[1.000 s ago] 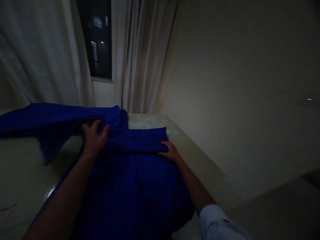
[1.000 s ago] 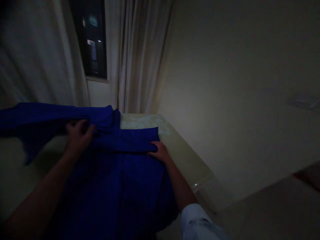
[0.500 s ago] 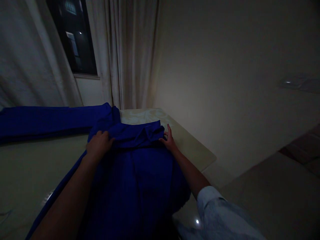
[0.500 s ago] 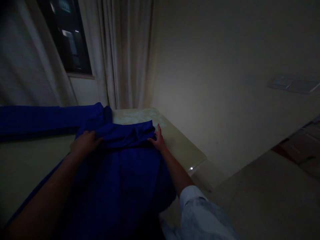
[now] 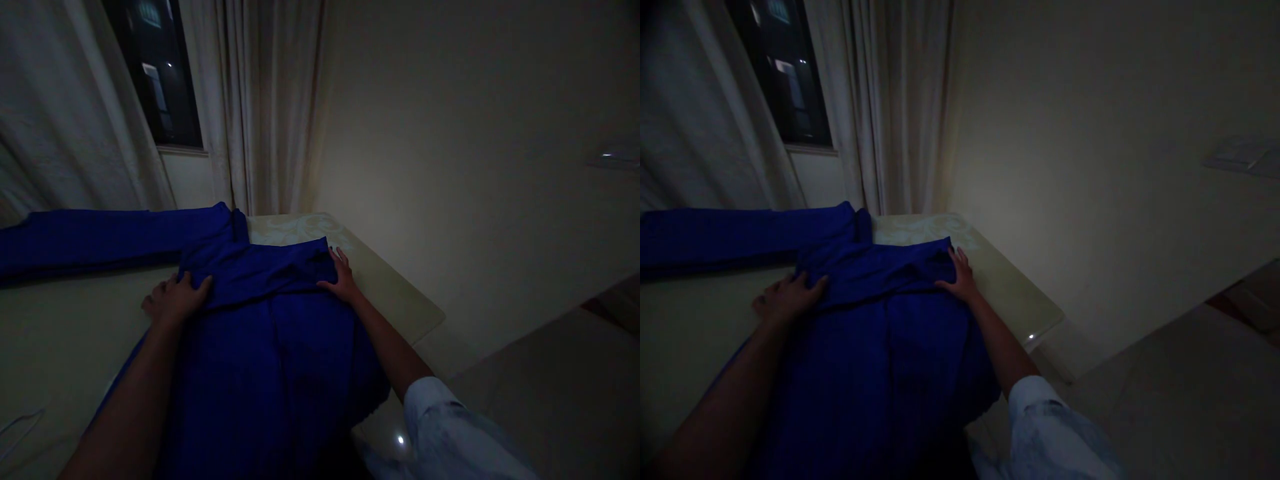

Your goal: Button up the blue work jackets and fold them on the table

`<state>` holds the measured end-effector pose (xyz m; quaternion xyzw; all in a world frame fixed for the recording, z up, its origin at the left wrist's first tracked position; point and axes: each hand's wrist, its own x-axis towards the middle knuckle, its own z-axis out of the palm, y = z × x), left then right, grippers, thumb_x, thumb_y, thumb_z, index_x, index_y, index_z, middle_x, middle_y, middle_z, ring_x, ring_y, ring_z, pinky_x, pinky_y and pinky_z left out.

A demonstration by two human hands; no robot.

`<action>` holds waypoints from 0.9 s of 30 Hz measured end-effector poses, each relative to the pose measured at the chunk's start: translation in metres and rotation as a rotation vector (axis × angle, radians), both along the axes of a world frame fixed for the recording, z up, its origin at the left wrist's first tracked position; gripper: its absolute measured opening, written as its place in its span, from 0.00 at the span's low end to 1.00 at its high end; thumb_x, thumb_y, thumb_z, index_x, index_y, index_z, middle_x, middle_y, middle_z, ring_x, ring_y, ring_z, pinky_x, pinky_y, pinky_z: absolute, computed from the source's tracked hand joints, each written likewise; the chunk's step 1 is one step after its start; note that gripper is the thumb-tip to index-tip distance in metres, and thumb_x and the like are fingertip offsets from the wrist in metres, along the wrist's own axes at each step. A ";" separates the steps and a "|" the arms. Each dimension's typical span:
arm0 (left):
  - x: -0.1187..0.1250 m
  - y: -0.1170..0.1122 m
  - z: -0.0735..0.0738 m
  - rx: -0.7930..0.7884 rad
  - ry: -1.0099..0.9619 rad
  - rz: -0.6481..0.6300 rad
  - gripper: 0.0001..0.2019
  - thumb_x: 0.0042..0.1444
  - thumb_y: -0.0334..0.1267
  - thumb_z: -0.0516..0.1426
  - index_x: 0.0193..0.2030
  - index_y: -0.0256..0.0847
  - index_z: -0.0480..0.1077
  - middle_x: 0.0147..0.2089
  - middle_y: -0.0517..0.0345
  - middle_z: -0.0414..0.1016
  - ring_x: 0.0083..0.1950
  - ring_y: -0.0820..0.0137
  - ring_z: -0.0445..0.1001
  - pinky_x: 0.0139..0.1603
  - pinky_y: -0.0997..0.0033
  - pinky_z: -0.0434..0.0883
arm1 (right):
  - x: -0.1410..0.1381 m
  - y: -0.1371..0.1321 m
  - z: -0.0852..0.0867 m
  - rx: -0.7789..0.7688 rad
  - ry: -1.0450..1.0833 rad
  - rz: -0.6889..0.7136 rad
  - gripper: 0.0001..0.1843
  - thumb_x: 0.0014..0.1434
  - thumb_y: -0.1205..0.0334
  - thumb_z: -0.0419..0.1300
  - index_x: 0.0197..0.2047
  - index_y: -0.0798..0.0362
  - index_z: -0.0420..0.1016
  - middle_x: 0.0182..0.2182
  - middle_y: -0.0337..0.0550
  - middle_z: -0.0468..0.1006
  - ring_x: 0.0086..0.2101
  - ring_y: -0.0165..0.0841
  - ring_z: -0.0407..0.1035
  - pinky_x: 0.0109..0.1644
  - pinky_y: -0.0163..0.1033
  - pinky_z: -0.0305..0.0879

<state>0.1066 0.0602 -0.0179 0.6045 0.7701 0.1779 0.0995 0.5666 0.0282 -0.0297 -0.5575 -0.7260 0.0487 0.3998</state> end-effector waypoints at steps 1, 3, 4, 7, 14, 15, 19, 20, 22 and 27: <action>0.003 -0.003 0.000 0.017 0.027 0.016 0.46 0.60 0.71 0.44 0.70 0.36 0.67 0.74 0.28 0.61 0.74 0.30 0.55 0.68 0.22 0.54 | -0.002 -0.001 0.001 -0.024 -0.075 0.027 0.45 0.55 0.45 0.74 0.73 0.42 0.66 0.72 0.51 0.61 0.70 0.51 0.57 0.73 0.60 0.54; 0.007 -0.008 0.001 0.052 0.032 0.005 0.45 0.62 0.71 0.42 0.71 0.36 0.67 0.74 0.28 0.61 0.75 0.32 0.55 0.69 0.22 0.53 | -0.005 -0.002 0.002 -0.072 -0.163 0.005 0.26 0.61 0.56 0.69 0.63 0.42 0.77 0.66 0.49 0.71 0.65 0.49 0.64 0.71 0.60 0.56; 0.008 -0.009 0.002 0.062 0.024 0.001 0.45 0.62 0.70 0.42 0.71 0.36 0.67 0.75 0.28 0.61 0.75 0.32 0.55 0.69 0.22 0.52 | -0.004 -0.001 0.002 -0.077 -0.170 -0.036 0.19 0.64 0.61 0.65 0.58 0.44 0.81 0.61 0.48 0.75 0.62 0.48 0.68 0.69 0.59 0.58; 0.004 -0.009 0.001 0.056 -0.001 0.009 0.44 0.63 0.69 0.43 0.72 0.36 0.66 0.76 0.27 0.58 0.77 0.32 0.53 0.70 0.20 0.48 | 0.003 0.000 0.002 0.001 -0.097 -0.149 0.18 0.64 0.69 0.58 0.51 0.46 0.84 0.56 0.48 0.79 0.57 0.45 0.71 0.67 0.55 0.62; 0.003 -0.013 0.008 0.075 0.023 0.018 0.36 0.63 0.62 0.49 0.68 0.40 0.71 0.72 0.27 0.64 0.74 0.30 0.57 0.69 0.17 0.46 | 0.002 -0.004 0.003 -0.041 -0.075 -0.233 0.22 0.62 0.70 0.53 0.48 0.45 0.86 0.57 0.44 0.79 0.58 0.43 0.70 0.68 0.54 0.58; 0.005 -0.015 0.013 0.100 0.011 -0.018 0.33 0.64 0.59 0.50 0.66 0.38 0.72 0.71 0.27 0.66 0.72 0.32 0.61 0.70 0.20 0.49 | -0.002 -0.005 0.006 -0.069 -0.077 -0.269 0.21 0.61 0.71 0.53 0.46 0.47 0.86 0.55 0.46 0.80 0.57 0.44 0.70 0.68 0.54 0.57; 0.007 -0.046 0.042 0.224 -0.037 -0.266 0.26 0.66 0.43 0.47 0.64 0.32 0.72 0.72 0.37 0.66 0.71 0.49 0.66 0.74 0.48 0.60 | -0.013 -0.020 0.031 0.016 0.029 -0.354 0.20 0.59 0.71 0.53 0.45 0.52 0.85 0.52 0.52 0.80 0.55 0.45 0.71 0.66 0.54 0.59; 0.005 -0.064 0.048 0.228 -0.046 -0.309 0.26 0.65 0.42 0.47 0.64 0.33 0.71 0.72 0.39 0.66 0.71 0.51 0.66 0.74 0.51 0.62 | -0.013 -0.030 0.038 0.074 0.070 -0.344 0.20 0.59 0.70 0.53 0.46 0.52 0.85 0.51 0.52 0.80 0.54 0.45 0.71 0.66 0.53 0.61; 0.000 -0.120 0.053 0.240 -0.096 -0.344 0.26 0.62 0.46 0.50 0.63 0.40 0.72 0.67 0.46 0.72 0.66 0.52 0.72 0.72 0.51 0.66 | -0.008 -0.063 0.049 0.182 0.122 -0.262 0.20 0.61 0.67 0.52 0.49 0.50 0.83 0.50 0.51 0.79 0.54 0.45 0.71 0.64 0.52 0.63; -0.025 -0.321 -0.011 0.485 -0.342 0.008 0.23 0.48 0.56 0.58 0.51 0.90 0.72 0.50 0.71 0.82 0.57 0.44 0.79 0.63 0.41 0.73 | 0.008 -0.207 0.008 0.331 0.281 -0.354 0.13 0.68 0.54 0.56 0.51 0.49 0.74 0.48 0.50 0.74 0.49 0.45 0.69 0.60 0.54 0.66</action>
